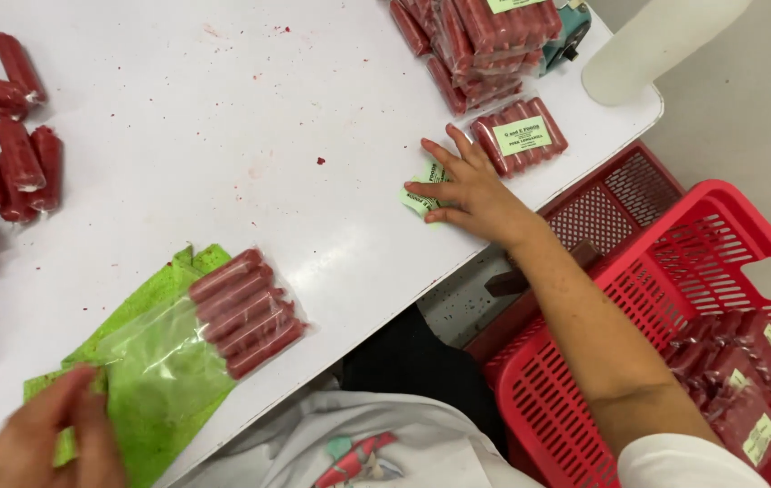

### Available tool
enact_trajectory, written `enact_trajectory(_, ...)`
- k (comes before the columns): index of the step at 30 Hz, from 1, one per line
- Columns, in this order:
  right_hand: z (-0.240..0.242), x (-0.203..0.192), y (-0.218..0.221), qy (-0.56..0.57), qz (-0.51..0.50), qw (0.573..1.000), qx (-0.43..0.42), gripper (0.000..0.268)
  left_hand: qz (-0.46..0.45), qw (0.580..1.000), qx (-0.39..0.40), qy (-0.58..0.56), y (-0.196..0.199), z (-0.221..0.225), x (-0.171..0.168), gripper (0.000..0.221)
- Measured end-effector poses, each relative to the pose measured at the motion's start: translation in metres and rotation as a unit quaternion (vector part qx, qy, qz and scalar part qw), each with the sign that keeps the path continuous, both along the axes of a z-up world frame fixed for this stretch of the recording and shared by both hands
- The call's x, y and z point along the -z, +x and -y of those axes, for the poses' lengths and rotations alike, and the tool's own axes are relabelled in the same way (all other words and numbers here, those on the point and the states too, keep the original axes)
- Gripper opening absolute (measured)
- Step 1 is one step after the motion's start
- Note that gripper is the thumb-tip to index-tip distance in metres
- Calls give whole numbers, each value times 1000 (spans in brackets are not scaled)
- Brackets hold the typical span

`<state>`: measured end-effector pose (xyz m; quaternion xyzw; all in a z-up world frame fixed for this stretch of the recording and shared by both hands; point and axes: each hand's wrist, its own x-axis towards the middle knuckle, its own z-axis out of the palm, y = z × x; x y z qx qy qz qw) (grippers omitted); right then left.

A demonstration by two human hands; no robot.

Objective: The person picks up several red sausage-like items, places them inside a plastic sleeve, inserts a label, and then sets the package aside into a red bin.

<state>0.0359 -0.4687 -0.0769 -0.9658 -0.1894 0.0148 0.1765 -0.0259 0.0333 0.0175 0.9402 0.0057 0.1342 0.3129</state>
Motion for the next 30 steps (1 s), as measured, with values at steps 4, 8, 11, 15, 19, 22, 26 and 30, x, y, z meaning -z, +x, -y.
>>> enact_trajectory(4, -40, -10, -11, 60, 173, 983, 4, 39, -58, 981, 155, -97, -1, 68, 13, 31)
enact_trajectory(8, -146, -42, -45, 148, 227, 962, -24, 42, -15, 886, 201, -417, -6, 133, 61, 44)
enact_trajectory(11, -198, -27, -59, 165, 278, 944, -59, 46, 36, 875, 105, -471, -14, 128, 55, 10)
enact_trajectory(15, -228, -32, -39, 230, 191, 948, -109, 107, 82, 909, 34, -407, -13, 29, 55, 6)
enact_trajectory(19, -242, -31, 2, 144, 49, 973, -176, 135, -93, 941, -166, -280, 3, -53, 45, 10)
enact_trajectory(22, -240, -22, 31, 153, -32, 964, -215, 140, -267, 866, -176, -384, 16, -56, 48, 16)
enact_trajectory(26, -232, -6, 38, 206, -40, 949, -237, 142, -368, 806, -110, -450, 36, -34, 81, 18)
enact_trajectory(30, -232, -15, 35, 216, -38, 948, -232, 140, -382, 794, -85, -465, 52, -13, 60, 30)
